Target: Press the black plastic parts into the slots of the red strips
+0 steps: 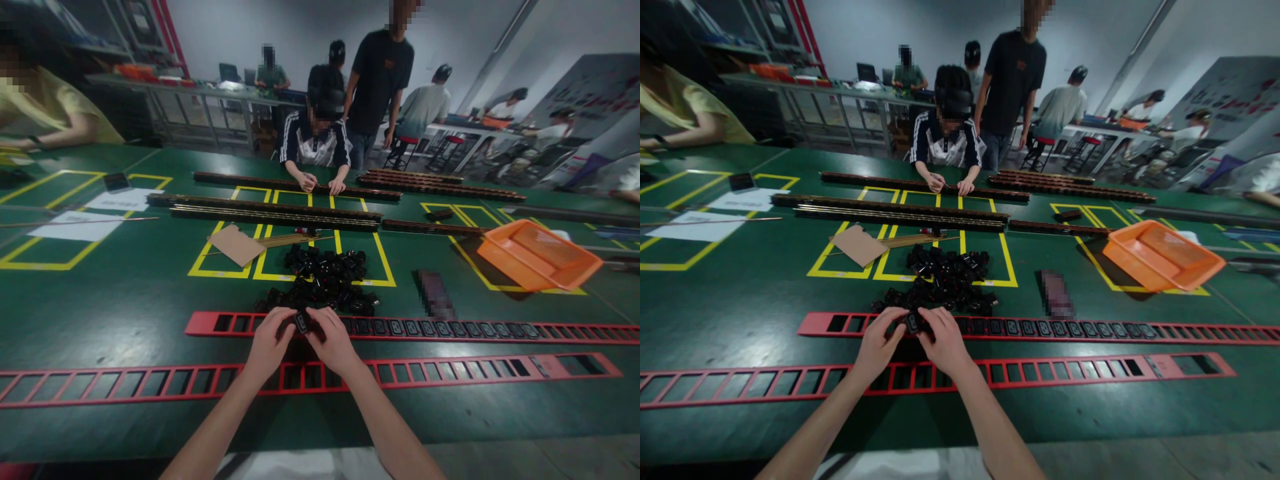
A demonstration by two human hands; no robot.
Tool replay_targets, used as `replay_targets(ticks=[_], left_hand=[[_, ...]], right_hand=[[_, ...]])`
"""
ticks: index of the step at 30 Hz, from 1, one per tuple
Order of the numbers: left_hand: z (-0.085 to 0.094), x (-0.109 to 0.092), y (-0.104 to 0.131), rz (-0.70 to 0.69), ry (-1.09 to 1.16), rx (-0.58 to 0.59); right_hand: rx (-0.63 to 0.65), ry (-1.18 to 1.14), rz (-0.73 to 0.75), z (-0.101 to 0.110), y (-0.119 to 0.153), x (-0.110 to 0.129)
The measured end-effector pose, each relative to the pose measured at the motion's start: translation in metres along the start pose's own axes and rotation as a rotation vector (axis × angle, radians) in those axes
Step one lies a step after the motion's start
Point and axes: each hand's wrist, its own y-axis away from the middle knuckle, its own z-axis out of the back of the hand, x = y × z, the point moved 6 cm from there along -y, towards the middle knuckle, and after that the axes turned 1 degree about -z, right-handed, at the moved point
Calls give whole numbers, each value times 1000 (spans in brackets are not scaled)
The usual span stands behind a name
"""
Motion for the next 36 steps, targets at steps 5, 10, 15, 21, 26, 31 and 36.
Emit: replay_targets(ticks=[5,10,15,21,26,31,36], left_hand=[[-4,-8,0,-17,42,123],[-12,-4,1,-2,-88,177],[-17,0,1,-41,-207,175],[-13,4,-4,-32,-232,264],[-12,9,-4,-35,-222,291],[-9,10,-2,-25,-153,284],[-6,8,-5,11,-92,298]], right_hand=[[-1,73,20,-2,-2,-1],[94,82,18,-10,-4,-3],[102,95,9,-12,-4,-5],[117,118,21,-11,-4,-1],[147,143,27,-13,-4,0],[172,164,29,-14,-4,3],[194,197,32,-15,-4,6]])
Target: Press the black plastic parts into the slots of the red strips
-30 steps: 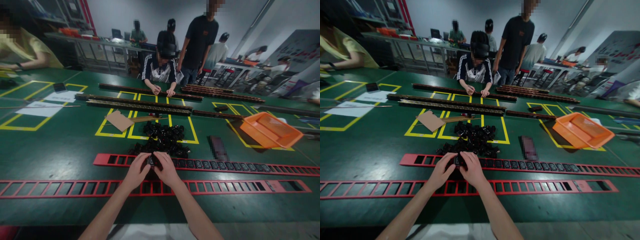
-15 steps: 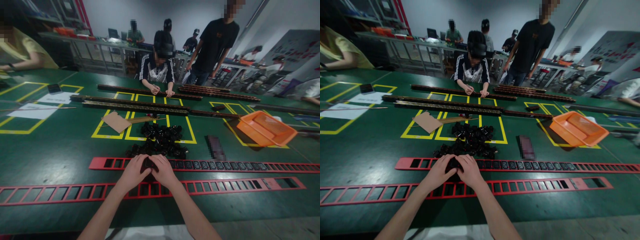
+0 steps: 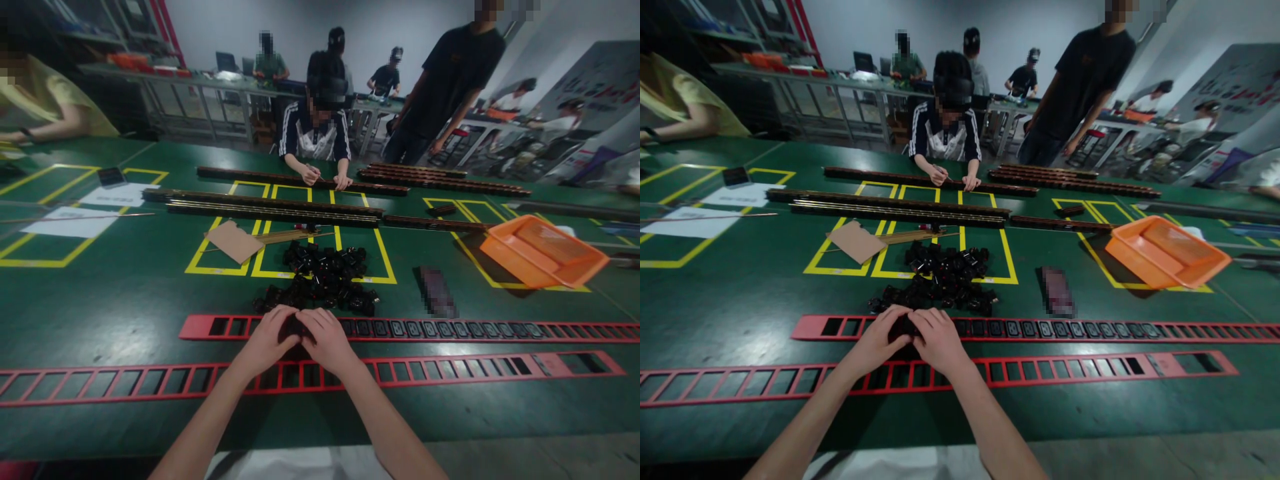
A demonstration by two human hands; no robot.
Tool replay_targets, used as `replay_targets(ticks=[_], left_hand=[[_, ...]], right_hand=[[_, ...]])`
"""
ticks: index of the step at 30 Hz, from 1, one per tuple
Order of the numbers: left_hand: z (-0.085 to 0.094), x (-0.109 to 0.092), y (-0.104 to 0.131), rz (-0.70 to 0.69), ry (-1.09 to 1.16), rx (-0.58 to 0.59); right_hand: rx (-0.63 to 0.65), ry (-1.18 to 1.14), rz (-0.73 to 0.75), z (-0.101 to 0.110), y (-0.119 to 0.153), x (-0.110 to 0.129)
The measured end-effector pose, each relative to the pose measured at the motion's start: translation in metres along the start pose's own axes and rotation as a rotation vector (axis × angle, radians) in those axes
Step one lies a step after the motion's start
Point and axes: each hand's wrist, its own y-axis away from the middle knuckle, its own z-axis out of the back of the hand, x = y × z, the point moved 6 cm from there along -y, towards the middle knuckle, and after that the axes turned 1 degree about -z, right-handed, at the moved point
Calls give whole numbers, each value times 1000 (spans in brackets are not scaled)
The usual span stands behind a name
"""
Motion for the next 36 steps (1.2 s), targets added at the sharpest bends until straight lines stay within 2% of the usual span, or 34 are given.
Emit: replay_targets(ticks=[8,14,21,30,36], left_hand=[[2,1,-2,6,27,-13],[2,8,-2,19,52,-67],[-2,10,-2,22,2,-55],[5,7,1,-34,-3,-9],[2,9,3,-10,0,30]], right_hand=[[8,30,-17,-1,-1,0],[-19,38,-69,0,-1,-2],[21,58,-94,-2,-1,-4],[46,59,-93,-1,-2,-2],[83,51,-124,-2,-2,-1]])
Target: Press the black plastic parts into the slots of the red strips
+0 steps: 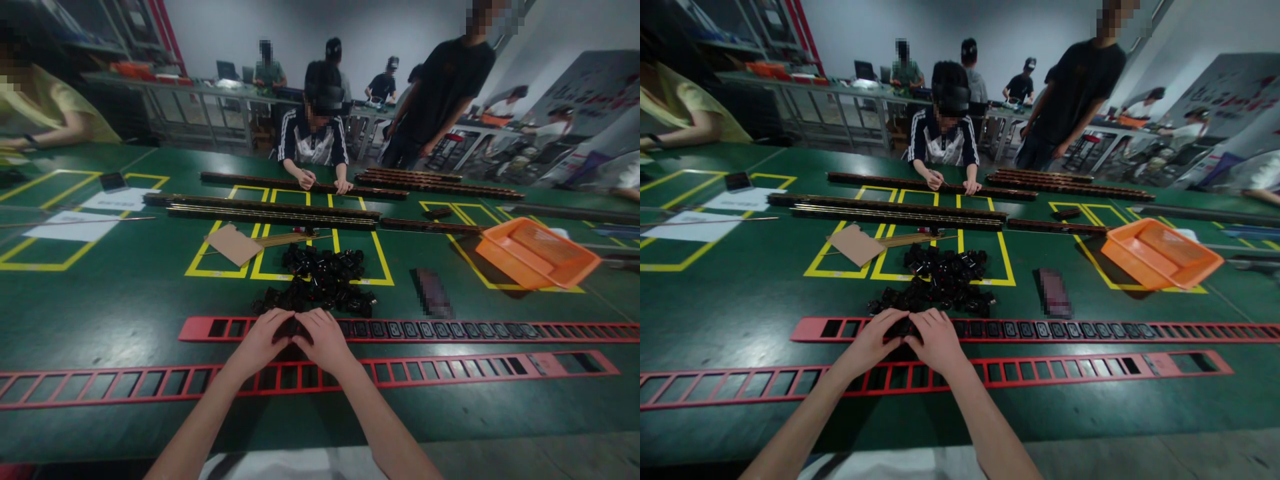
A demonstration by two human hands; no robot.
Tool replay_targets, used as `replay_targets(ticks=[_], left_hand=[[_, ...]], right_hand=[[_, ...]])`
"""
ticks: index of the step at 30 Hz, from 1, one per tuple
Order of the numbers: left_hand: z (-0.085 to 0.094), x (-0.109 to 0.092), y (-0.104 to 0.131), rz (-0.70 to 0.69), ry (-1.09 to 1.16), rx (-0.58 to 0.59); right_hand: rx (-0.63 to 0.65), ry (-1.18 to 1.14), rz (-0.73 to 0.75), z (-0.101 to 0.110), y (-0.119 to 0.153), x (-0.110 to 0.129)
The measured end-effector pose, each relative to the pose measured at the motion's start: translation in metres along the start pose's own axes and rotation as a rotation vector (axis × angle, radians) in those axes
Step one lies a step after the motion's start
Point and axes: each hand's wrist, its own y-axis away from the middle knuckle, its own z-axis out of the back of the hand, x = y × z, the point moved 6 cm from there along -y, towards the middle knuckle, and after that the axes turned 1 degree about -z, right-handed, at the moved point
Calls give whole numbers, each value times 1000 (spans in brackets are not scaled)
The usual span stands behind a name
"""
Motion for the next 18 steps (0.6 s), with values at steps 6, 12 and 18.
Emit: replay_targets(ticks=[6,12,18], left_hand=[[-1,2,2,7,-10,-15],[-1,1,1,-2,-24,-36],[-1,-2,0,-16,-16,-40]], right_hand=[[24,15,-7,-1,-1,-1],[46,45,-5,1,-1,2],[35,52,-8,0,-1,2]])
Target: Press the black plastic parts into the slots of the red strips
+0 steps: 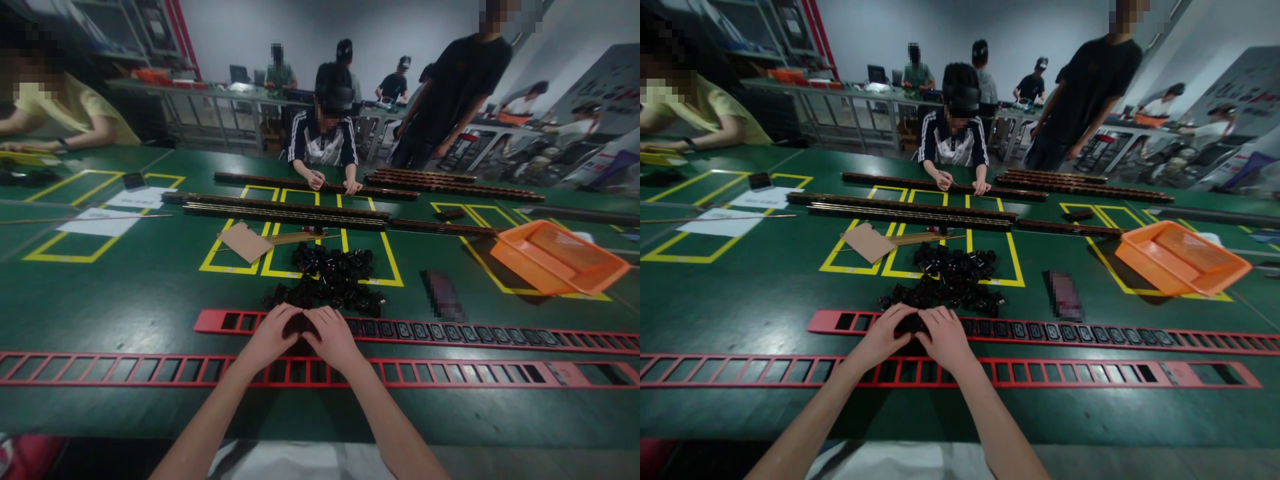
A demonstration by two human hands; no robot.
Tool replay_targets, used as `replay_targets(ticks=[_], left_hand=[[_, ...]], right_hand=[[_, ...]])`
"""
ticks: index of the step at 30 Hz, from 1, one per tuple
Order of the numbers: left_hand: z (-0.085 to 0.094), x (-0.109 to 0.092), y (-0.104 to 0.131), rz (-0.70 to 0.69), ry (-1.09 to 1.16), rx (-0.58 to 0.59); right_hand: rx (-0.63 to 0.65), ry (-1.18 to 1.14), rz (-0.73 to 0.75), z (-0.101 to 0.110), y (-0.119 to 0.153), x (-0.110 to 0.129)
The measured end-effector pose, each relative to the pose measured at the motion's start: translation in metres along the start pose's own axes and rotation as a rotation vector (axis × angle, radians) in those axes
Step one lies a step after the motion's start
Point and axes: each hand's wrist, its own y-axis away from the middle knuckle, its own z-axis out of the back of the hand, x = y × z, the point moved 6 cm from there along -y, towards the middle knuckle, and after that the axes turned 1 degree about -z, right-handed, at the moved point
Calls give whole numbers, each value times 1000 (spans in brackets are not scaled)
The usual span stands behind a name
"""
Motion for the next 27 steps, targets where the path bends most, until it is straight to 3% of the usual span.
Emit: replay_targets(ticks=[12,27], left_hand=[[1,-5,-3,-4,-34,-3],[1,-9,0,-15,-255,42]], right_hand=[[-31,31,42,-8,-1,-6],[-25,120,-40,-8,-1,-6]])
